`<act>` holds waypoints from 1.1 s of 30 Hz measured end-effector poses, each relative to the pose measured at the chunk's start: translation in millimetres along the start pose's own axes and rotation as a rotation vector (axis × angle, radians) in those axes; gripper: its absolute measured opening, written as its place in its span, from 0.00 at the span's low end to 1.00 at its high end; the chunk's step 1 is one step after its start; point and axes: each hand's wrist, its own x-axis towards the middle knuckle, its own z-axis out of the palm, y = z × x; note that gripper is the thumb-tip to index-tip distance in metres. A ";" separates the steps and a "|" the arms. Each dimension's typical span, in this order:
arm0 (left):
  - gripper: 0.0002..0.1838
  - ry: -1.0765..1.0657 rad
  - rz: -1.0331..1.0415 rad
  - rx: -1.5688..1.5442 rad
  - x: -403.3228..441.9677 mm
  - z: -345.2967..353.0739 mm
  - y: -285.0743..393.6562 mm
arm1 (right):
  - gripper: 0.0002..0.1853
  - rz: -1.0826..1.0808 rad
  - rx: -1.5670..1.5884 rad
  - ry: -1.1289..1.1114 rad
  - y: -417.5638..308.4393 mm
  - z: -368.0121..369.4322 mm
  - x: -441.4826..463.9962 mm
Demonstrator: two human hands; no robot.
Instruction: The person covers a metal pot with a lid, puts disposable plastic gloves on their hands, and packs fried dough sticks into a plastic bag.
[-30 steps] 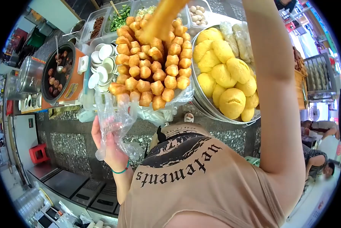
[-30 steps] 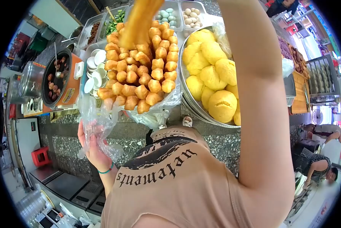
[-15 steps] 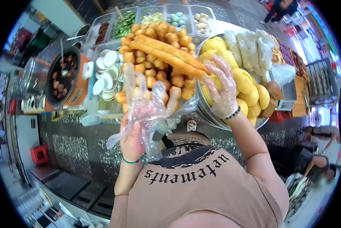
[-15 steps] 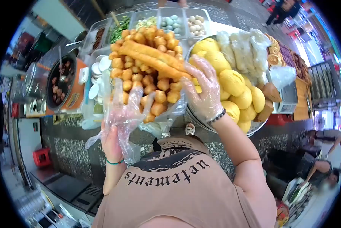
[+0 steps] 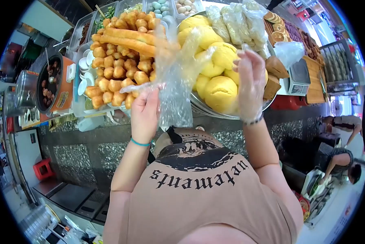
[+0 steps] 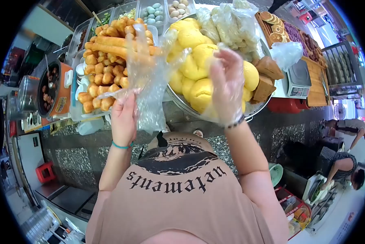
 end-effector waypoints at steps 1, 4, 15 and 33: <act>0.13 0.012 0.000 -0.002 -0.4 12.8 -4.4 | 0.22 0.003 0.003 -0.012 -6.0 -8.2 -13.3; 0.10 0.130 0.306 0.287 5.8 51.3 -33.2 | 0.38 -0.591 -0.451 -0.424 -20.8 -21.3 -54.4; 0.15 0.125 -0.005 -0.320 -24.4 98.5 -34.3 | 0.09 -0.308 -0.211 -0.633 23.4 -44.0 -67.2; 0.09 -0.186 0.195 0.242 -47.9 79.1 -51.7 | 0.08 0.748 0.722 -0.584 40.6 -29.6 -77.1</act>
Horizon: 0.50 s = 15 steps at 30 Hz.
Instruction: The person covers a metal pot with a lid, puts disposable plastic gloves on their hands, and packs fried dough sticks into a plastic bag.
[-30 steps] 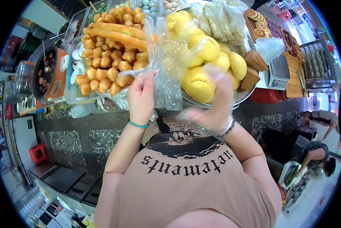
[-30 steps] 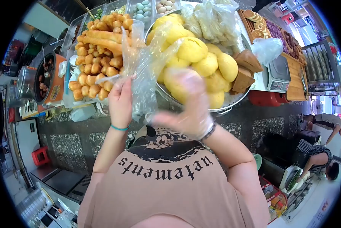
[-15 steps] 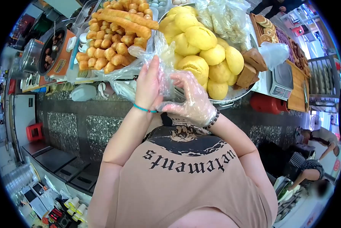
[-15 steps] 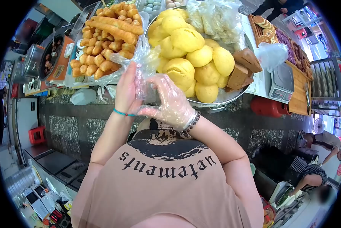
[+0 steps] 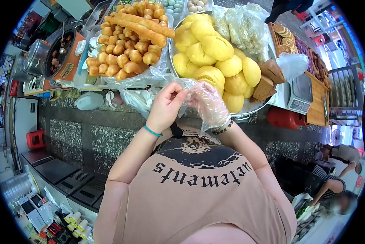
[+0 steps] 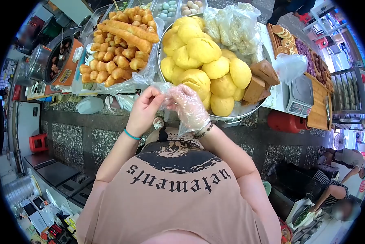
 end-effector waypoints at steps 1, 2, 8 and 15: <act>0.08 0.018 -0.030 0.066 -1.3 -2.5 1.1 | 0.08 0.022 0.131 0.047 3.1 3.4 -0.7; 0.07 0.037 -0.060 0.131 -2.3 -4.1 1.7 | 0.08 0.044 0.262 0.094 3.9 6.3 -0.8; 0.07 0.163 0.075 0.181 -2.7 3.0 -0.4 | 0.07 0.034 0.052 0.009 14.1 -10.2 7.5; 0.10 0.044 -0.028 0.157 0.3 -9.2 -1.0 | 0.06 0.102 0.358 -0.077 16.1 -5.6 11.8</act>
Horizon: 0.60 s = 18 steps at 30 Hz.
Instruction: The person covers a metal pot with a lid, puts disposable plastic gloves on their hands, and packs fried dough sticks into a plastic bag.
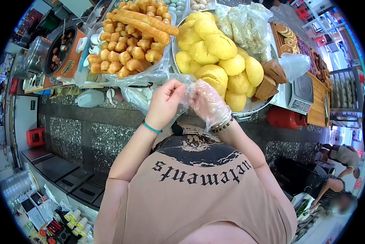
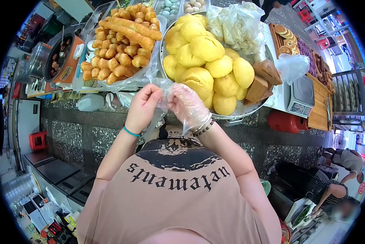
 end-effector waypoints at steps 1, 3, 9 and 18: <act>0.10 0.050 -0.005 -0.049 0.0 -0.9 -1.3 | 0.06 0.011 0.052 0.049 -3.8 4.1 -1.2; 0.10 0.112 -0.056 -0.200 -0.3 -7.5 -1.4 | 0.05 0.021 0.103 0.097 -9.7 4.6 -1.8; 0.12 0.143 -0.218 -0.396 -2.8 -29.8 -13.9 | 0.07 0.155 -0.263 -0.047 -21.5 17.0 -6.3; 0.04 0.204 -0.021 0.371 -17.6 -32.4 17.5 | 0.06 -0.151 -0.707 0.170 -14.6 22.6 15.5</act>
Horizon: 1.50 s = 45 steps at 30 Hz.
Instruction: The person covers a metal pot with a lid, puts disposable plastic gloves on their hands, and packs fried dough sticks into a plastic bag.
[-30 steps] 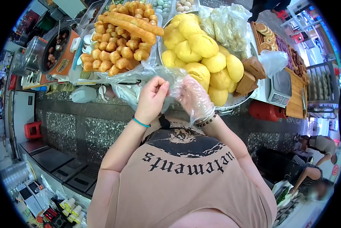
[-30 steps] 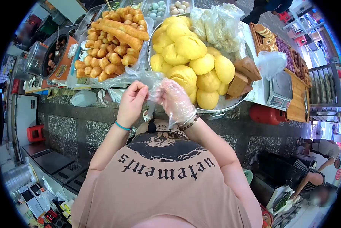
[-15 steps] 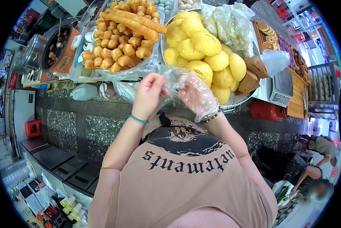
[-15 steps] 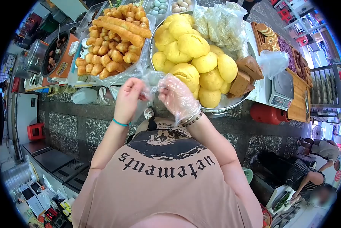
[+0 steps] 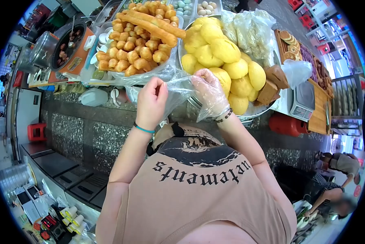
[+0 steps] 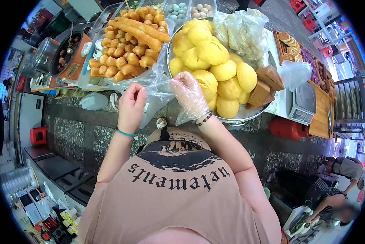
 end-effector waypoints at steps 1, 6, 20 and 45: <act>0.04 0.225 0.319 0.214 -2.5 3.8 8.8 | 0.06 -0.005 0.000 -0.005 0.3 1.9 -0.7; 0.17 0.099 0.889 0.289 -17.5 22.4 43.1 | 0.06 -0.107 -0.081 -0.035 -8.1 14.1 -2.5; 0.16 0.069 0.043 -1.078 38.6 17.1 80.8 | 0.06 -0.638 -0.628 -0.075 -64.3 38.6 -7.1; 0.42 -0.126 0.083 -1.029 137.5 -1.7 72.7 | 0.08 -0.865 -1.314 -0.111 -95.9 54.0 34.0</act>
